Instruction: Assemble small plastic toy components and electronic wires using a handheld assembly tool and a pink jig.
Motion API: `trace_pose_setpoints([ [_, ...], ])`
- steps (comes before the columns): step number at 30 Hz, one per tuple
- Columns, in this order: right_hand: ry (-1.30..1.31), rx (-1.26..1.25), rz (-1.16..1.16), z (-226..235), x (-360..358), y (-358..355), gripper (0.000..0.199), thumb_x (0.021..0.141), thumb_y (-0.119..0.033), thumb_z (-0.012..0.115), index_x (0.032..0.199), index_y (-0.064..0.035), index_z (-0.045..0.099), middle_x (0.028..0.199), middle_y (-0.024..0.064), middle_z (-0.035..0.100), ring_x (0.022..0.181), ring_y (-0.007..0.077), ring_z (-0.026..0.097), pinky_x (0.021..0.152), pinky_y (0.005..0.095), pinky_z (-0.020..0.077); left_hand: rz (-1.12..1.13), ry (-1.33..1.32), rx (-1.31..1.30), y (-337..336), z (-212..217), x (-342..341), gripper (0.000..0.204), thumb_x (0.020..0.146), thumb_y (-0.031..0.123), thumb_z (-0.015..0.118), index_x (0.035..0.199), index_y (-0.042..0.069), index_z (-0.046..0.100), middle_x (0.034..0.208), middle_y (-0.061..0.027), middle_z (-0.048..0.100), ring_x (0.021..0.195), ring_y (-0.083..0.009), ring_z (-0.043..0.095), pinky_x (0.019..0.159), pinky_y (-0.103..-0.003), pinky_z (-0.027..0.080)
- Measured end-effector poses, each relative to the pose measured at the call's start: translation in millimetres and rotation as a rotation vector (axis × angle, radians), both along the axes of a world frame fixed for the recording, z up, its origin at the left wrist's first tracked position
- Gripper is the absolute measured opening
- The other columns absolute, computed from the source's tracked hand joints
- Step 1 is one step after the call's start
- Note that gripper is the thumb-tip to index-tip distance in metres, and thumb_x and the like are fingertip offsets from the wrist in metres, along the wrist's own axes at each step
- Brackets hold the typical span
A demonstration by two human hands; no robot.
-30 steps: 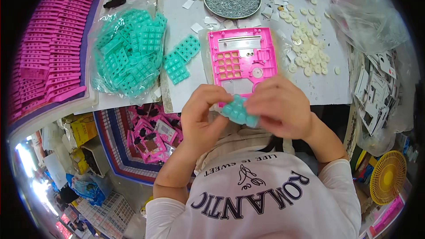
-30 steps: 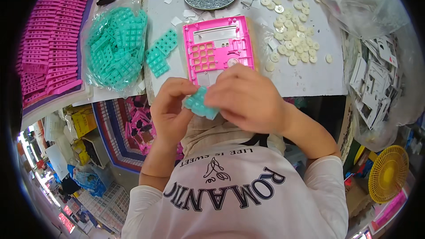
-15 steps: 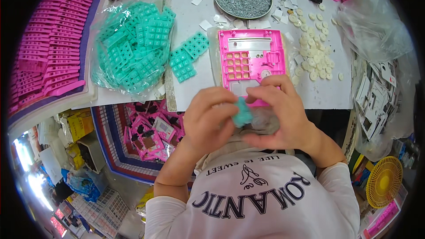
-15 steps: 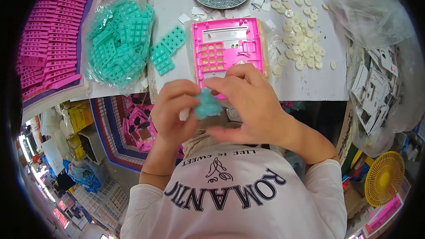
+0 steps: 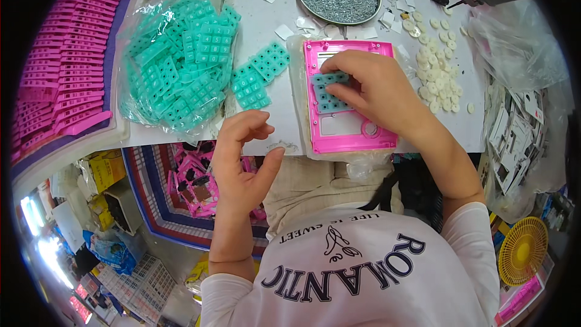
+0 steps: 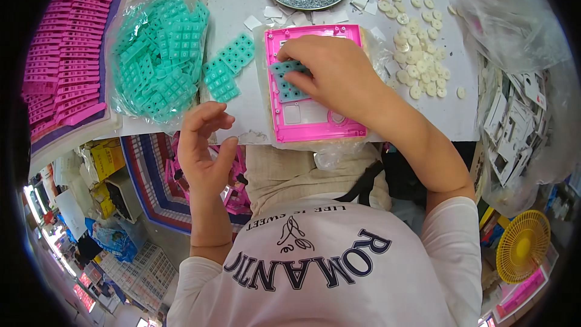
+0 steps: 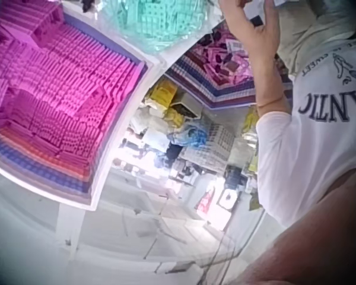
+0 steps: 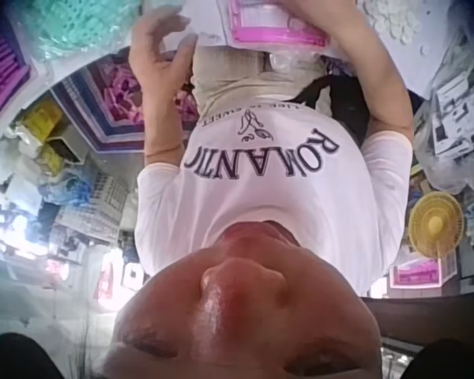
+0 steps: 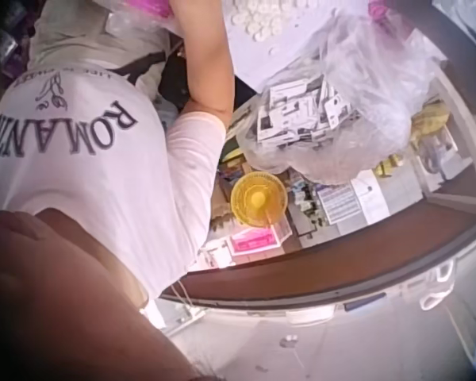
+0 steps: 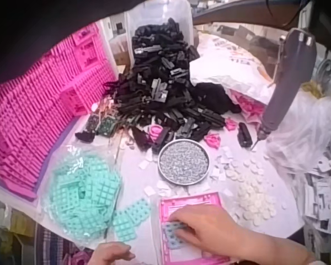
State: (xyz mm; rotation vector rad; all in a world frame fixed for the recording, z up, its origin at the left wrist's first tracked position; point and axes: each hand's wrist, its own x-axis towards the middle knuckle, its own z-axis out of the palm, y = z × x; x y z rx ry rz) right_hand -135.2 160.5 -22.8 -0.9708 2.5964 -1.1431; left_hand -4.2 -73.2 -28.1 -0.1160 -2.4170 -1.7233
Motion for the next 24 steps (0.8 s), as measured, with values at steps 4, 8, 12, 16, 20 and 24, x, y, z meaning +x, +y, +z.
trace_pose_setpoints([
  [4, 0.028, 0.05, 0.002, -1, 0, 0, 0.024, 0.081, -0.015, 0.074, 0.1, -0.0044, 0.063, 0.089, 0.0132, 0.065, 0.08, 0.0339, 0.065, 0.069, 0.043, 0.0519, 0.014, 0.01, -0.013, -3, -10, 0, 0.046, 0.075, -0.01, 0.068, 0.119, 0.0, 0.06, 0.118, -0.013, 0.06, 0.093, -0.0185, 0.064, 0.079, -0.03, 0.052],
  [8, 0.075, 0.112, -0.023, 2, 7, 0, 0.027, 0.079, -0.014, 0.075, 0.101, -0.0048, 0.061, 0.099, 0.0128, 0.064, 0.084, 0.0338, 0.065, 0.071, 0.0421, 0.0528, 0.015, 0.048, -0.047, -4, -13, -7, 0.043, 0.075, -0.007, 0.073, 0.116, 0.002, 0.062, 0.113, -0.0137, 0.064, 0.084, -0.0185, 0.064, 0.068, -0.029, 0.05],
  [12, 0.276, 0.051, 0.005, 7, 13, 0, 0.031, 0.074, -0.013, 0.078, 0.1, -0.0061, 0.061, 0.107, 0.0102, 0.062, 0.091, 0.0302, 0.062, 0.073, 0.0396, 0.0536, -0.003, 0.043, -0.084, -6, -12, -9, 0.045, 0.076, -0.014, 0.064, 0.118, 0.002, 0.062, 0.117, -0.0126, 0.061, 0.087, -0.0159, 0.063, 0.071, -0.026, 0.049],
  [16, 0.313, 0.053, 0.149, 6, 18, 1, 0.03, 0.071, -0.013, 0.078, 0.095, -0.0059, 0.062, 0.108, 0.0083, 0.062, 0.096, 0.0282, 0.06, 0.077, 0.0376, 0.0533, 0.01, 0.059, -0.085, -4, -14, -12, 0.041, 0.077, -0.011, 0.067, 0.115, 0.002, 0.063, 0.115, -0.0132, 0.063, 0.083, -0.0161, 0.063, 0.067, -0.026, 0.048],
  [20, 0.351, 0.013, 0.138, -6, 20, 1, 0.025, 0.07, -0.014, 0.078, 0.086, -0.0047, 0.062, 0.108, 0.0086, 0.062, 0.098, 0.0293, 0.059, 0.08, 0.0371, 0.053, 0.02, 0.085, -0.076, 2, -12, -13, 0.035, 0.078, -0.005, 0.073, 0.111, 0.003, 0.065, 0.111, -0.0133, 0.066, 0.078, -0.0168, 0.063, 0.063, -0.027, 0.047],
  [24, 0.317, 0.04, 0.143, -4, 26, 3, 0.028, 0.07, -0.019, 0.08, 0.088, -0.004, 0.064, 0.112, 0.01, 0.062, 0.104, 0.0307, 0.058, 0.084, 0.0394, 0.0524, 0.018, 0.083, -0.087, 1, -12, -11, 0.033, 0.079, -0.005, 0.072, 0.11, 0.004, 0.065, 0.11, -0.013, 0.066, 0.078, -0.0166, 0.063, 0.063, -0.027, 0.047],
])
